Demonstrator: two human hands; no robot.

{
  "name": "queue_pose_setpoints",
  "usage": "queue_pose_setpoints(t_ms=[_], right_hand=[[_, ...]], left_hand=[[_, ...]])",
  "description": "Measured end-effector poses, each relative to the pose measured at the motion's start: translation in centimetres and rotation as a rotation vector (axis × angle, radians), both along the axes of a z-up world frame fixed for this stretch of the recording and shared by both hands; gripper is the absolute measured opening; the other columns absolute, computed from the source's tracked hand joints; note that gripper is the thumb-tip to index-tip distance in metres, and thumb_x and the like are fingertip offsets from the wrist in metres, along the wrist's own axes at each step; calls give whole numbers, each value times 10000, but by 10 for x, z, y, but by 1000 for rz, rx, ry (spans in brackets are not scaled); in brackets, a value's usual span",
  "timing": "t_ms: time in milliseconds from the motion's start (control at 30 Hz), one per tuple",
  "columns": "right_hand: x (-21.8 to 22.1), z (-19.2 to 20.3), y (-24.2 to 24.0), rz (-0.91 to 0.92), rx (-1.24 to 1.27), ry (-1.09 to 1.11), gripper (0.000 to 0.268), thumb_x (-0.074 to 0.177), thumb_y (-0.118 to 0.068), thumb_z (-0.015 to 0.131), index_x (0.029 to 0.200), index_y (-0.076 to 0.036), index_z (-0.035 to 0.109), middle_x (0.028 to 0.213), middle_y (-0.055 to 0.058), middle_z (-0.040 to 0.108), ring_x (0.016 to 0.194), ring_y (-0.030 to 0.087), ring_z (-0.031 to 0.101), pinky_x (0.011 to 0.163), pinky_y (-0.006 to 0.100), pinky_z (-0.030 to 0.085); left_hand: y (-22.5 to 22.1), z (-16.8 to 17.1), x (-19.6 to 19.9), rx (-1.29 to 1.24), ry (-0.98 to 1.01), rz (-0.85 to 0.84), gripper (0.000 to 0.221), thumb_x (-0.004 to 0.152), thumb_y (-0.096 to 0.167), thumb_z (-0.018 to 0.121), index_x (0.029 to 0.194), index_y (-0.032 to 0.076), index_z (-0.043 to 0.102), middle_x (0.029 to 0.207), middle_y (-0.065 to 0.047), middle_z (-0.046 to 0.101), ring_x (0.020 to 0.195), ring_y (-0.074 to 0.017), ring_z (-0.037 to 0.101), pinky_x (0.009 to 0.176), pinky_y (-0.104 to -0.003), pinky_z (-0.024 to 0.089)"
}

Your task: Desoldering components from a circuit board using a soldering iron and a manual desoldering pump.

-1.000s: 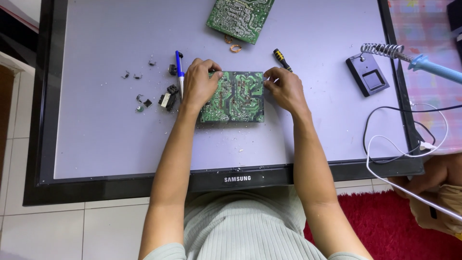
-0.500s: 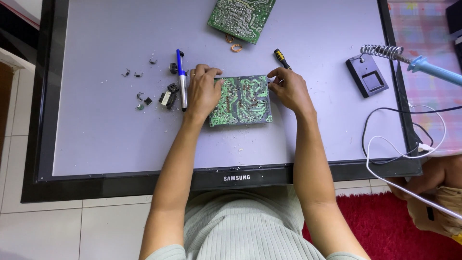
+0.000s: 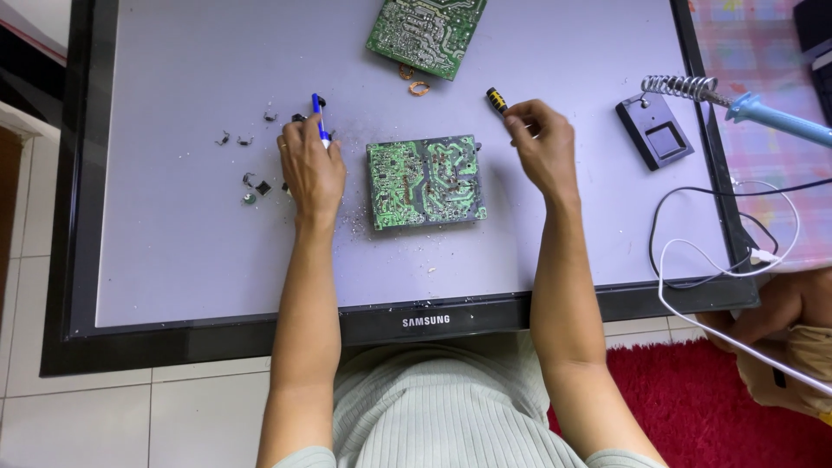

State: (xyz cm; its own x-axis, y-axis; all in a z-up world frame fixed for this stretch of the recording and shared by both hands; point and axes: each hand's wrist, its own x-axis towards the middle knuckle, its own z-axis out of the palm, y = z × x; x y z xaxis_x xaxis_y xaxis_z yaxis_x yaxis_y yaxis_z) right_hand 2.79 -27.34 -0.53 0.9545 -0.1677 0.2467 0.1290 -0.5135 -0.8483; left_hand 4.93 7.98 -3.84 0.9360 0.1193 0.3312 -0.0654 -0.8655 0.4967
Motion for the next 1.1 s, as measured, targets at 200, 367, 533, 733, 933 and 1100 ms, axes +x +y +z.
queue_pose_setpoints(t_ms=[200, 367, 533, 733, 933, 1100], right_hand=[[-18, 18, -38, -254, 291, -216, 55, 1077, -86, 697, 1097, -51, 734, 836, 120, 696, 689, 180, 689, 557, 238, 490], [-60, 37, -88, -624, 473, -345, 123, 1107, -170, 700, 1037, -107, 621, 815, 55, 633, 580, 117, 614, 439, 205, 426], [-78, 28, -157, -981, 611, -471, 282, 1037, -229, 740, 1048, -119, 481, 1003, 75, 611, 555, 79, 497, 423, 216, 345], [-60, 16, -210, -818, 545, -456, 356, 1003, -334, 863, 1082, -102, 605, 914, 33, 632, 635, 88, 616, 474, 209, 475], [-46, 11, -229, -836, 465, -524, 185, 1030, -215, 781, 1049, -52, 697, 848, 81, 802, 644, 121, 766, 509, 248, 581], [-50, 37, -209, -696, 293, -655, 232, 1063, -257, 750, 1001, -37, 708, 875, 103, 783, 725, 169, 760, 642, 297, 675]], left_hand=[[3, 3, 4, -25, -28, 28, 531, 881, -26, 838, 1366, -9, 624, 1118, -245, 698, 1034, -441, 737, 884, -543, 592], [3, 2, 6, -63, -79, 22, 593, 884, -41, 817, 1416, -16, 558, 1188, -249, 685, 1020, -442, 749, 867, -539, 616], [3, -9, 9, -122, -51, 10, 637, 885, -67, 831, 1446, -60, 530, 1293, -269, 634, 1020, -375, 755, 942, -471, 645], [-3, -20, 10, -44, -13, 7, 621, 897, 139, 904, 1403, -28, 585, 1293, -230, 725, 1169, -406, 697, 1032, -527, 569], [-4, -29, 15, 69, -35, 59, 567, 872, 121, 881, 1378, 65, 630, 1172, -140, 774, 1018, -296, 751, 914, -457, 594], [-5, -6, 7, -72, -131, 27, 407, 946, 215, 848, 1310, 94, 710, 1052, -62, 705, 908, -229, 681, 802, -416, 606]])
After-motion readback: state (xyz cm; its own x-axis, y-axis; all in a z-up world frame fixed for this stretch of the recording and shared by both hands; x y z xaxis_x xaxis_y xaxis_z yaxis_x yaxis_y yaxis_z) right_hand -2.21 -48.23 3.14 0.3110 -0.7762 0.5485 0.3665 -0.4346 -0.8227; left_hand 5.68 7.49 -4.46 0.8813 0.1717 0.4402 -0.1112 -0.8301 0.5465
